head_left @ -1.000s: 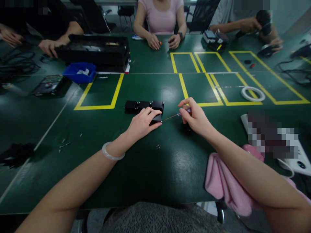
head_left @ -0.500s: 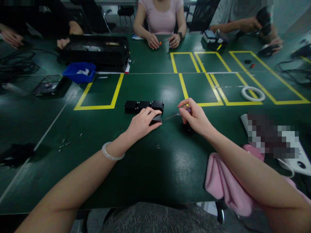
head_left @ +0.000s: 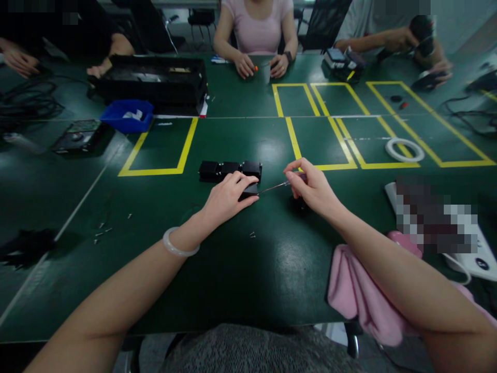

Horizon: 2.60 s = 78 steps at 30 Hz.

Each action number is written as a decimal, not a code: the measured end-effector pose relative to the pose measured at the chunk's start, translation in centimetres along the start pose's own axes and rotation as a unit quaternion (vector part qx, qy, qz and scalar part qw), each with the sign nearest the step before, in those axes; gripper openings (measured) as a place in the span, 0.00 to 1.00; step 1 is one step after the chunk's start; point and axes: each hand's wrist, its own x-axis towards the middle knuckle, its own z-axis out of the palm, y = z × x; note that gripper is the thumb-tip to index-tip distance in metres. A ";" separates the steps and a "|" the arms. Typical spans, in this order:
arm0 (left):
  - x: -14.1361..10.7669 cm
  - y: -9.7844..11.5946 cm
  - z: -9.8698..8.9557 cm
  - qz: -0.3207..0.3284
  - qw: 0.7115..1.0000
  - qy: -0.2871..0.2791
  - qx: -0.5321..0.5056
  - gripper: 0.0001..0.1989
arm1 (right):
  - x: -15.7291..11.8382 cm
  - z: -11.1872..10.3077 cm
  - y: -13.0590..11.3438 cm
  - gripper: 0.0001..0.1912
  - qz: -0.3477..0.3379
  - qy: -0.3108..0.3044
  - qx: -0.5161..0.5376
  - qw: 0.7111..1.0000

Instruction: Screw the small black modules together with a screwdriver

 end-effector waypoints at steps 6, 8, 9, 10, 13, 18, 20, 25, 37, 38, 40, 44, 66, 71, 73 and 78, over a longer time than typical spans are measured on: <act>0.0 0.0 0.0 0.000 1.000 0.001 -0.004 0.21 | -0.1 0.1 0.0 0.06 -0.022 0.009 0.000 1.000; 0.0 0.0 0.1 0.001 1.000 0.003 -0.005 0.21 | -0.2 0.2 0.1 0.09 -0.034 0.019 0.000 0.999; 0.0 0.0 0.1 0.001 1.000 0.004 -0.005 0.21 | -0.2 0.2 0.1 0.09 -0.036 0.021 0.000 0.999; 0.0 0.0 0.1 0.001 1.000 0.004 -0.004 0.21 | -0.2 0.2 0.1 0.09 -0.036 0.024 0.001 0.999; 0.0 0.0 0.1 -0.001 1.000 0.001 -0.001 0.22 | -0.1 0.2 0.2 0.09 -0.025 0.019 0.007 0.999; 0.0 0.0 0.1 -0.003 1.000 0.003 -0.005 0.21 | -0.1 0.2 0.1 0.05 -0.011 0.003 0.001 1.000; 0.1 0.0 0.1 -0.002 1.000 0.002 -0.005 0.22 | -0.1 0.2 0.1 0.06 -0.028 0.015 0.000 1.000; 0.0 0.0 0.2 0.002 1.000 0.006 -0.001 0.22 | -0.2 0.3 0.2 0.08 -0.035 0.027 -0.001 0.999; 0.0 -0.1 0.1 0.003 1.000 0.008 -0.005 0.20 | -0.2 0.3 0.0 0.07 -0.030 0.024 0.007 0.999; 0.0 -0.1 0.1 0.005 1.000 0.009 -0.006 0.20 | -0.2 0.3 0.1 0.08 -0.030 0.024 0.007 0.999; 0.0 -0.1 0.1 0.006 1.000 0.008 -0.006 0.20 | -0.2 0.3 0.1 0.07 -0.026 0.025 0.011 0.999; 0.0 0.0 0.0 -0.002 1.000 0.000 -0.004 0.21 | -0.1 0.1 -0.1 0.07 -0.008 0.010 0.008 1.000; 0.0 -0.1 0.2 0.005 1.000 0.009 -0.009 0.20 | -0.1 0.3 0.1 0.09 -0.019 0.017 0.016 1.000; 0.0 -0.1 0.2 0.002 1.000 0.004 -0.004 0.21 | -0.1 0.2 0.1 0.08 -0.016 0.020 0.018 1.000; 0.0 0.0 0.1 0.000 1.000 0.003 -0.002 0.21 | -0.1 0.2 0.0 0.07 -0.003 0.011 0.014 1.000; 0.0 0.1 0.1 -0.004 1.000 0.002 0.003 0.21 | -0.1 0.2 0.0 0.07 -0.006 0.010 0.026 1.000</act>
